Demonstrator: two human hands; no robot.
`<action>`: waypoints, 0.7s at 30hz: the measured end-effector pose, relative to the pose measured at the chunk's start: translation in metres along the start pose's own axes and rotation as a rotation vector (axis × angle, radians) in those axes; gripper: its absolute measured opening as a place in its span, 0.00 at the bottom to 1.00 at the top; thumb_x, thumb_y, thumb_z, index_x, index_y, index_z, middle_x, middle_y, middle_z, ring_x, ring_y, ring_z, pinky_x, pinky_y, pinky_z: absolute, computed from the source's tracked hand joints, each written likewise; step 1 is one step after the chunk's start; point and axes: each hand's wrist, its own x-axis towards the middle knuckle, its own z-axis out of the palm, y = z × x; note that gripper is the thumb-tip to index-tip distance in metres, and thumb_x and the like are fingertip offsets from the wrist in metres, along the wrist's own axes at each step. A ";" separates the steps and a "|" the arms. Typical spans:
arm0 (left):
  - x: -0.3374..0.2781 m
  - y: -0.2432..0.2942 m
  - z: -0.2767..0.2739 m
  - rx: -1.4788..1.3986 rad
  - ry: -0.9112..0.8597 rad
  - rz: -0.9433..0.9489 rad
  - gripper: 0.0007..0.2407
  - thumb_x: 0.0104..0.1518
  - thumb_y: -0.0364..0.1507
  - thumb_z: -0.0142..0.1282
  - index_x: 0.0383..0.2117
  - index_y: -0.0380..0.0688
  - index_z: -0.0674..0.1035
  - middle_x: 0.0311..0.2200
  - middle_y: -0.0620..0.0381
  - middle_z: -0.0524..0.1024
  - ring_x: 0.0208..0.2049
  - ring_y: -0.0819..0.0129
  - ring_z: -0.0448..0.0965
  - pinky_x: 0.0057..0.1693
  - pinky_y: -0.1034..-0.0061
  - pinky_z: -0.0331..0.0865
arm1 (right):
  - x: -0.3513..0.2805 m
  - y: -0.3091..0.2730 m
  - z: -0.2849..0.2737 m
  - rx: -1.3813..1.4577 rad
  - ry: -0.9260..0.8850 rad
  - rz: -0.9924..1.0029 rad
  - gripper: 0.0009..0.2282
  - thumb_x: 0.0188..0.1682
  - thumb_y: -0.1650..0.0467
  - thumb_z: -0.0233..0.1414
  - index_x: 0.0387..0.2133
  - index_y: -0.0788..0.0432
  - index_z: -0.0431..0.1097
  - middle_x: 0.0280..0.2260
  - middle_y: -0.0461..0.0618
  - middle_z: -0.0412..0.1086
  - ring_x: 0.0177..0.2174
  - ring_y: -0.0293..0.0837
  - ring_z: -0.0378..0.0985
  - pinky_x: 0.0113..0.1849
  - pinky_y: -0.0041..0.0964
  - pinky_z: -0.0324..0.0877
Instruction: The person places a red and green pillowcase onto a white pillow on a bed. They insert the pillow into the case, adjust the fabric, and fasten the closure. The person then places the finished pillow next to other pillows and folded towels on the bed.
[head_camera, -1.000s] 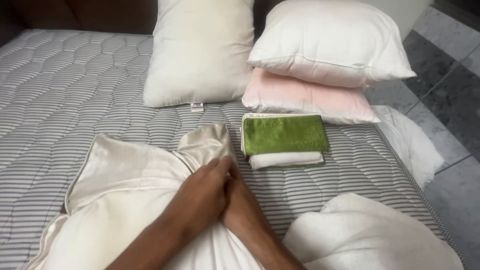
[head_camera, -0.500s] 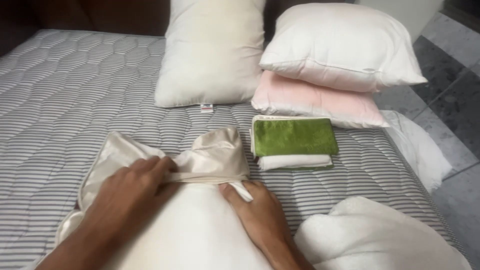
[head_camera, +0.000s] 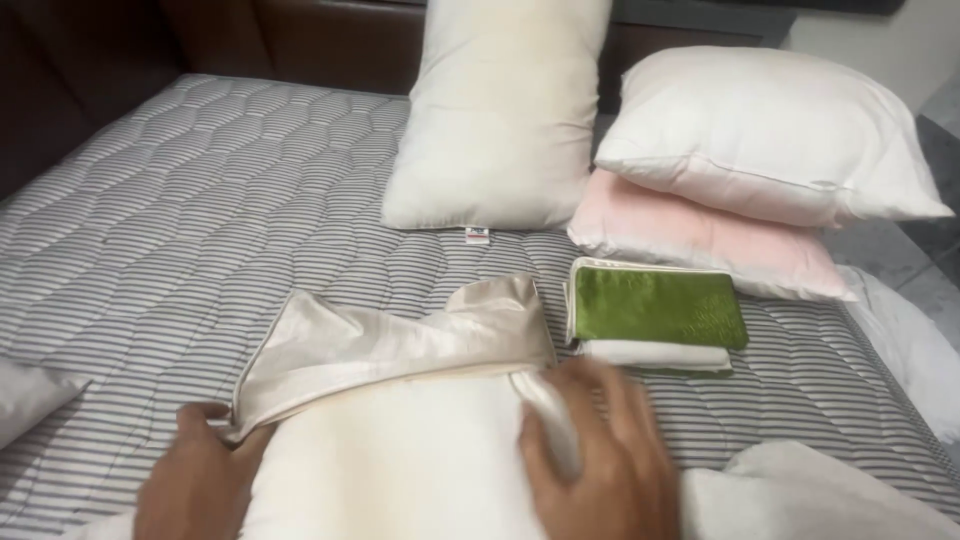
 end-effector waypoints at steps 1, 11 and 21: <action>0.000 0.000 0.001 -0.035 -0.093 -0.125 0.28 0.56 0.46 0.60 0.58 0.40 0.72 0.46 0.43 0.83 0.48 0.49 0.85 0.55 0.58 0.77 | -0.009 -0.005 0.008 0.183 -0.016 -0.173 0.09 0.41 0.69 0.59 0.32 0.62 0.78 0.38 0.58 0.76 0.42 0.53 0.79 0.42 0.48 0.76; -0.002 -0.013 0.009 -0.328 -0.085 -0.094 0.28 0.50 0.46 0.62 0.55 0.40 0.78 0.46 0.37 0.82 0.52 0.43 0.80 0.57 0.57 0.72 | -0.096 -0.119 0.125 -0.080 0.134 -0.668 0.09 0.57 0.66 0.52 0.44 0.57 0.72 0.47 0.57 0.71 0.50 0.50 0.77 0.50 0.67 0.70; -0.016 -0.019 0.015 -0.285 -0.044 0.008 0.19 0.52 0.38 0.61 0.48 0.45 0.75 0.37 0.39 0.85 0.44 0.44 0.85 0.51 0.56 0.78 | -0.037 -0.121 0.101 0.104 -0.577 -0.476 0.21 0.46 0.73 0.53 0.49 0.80 0.68 0.52 0.75 0.67 0.50 0.71 0.68 0.44 0.64 0.66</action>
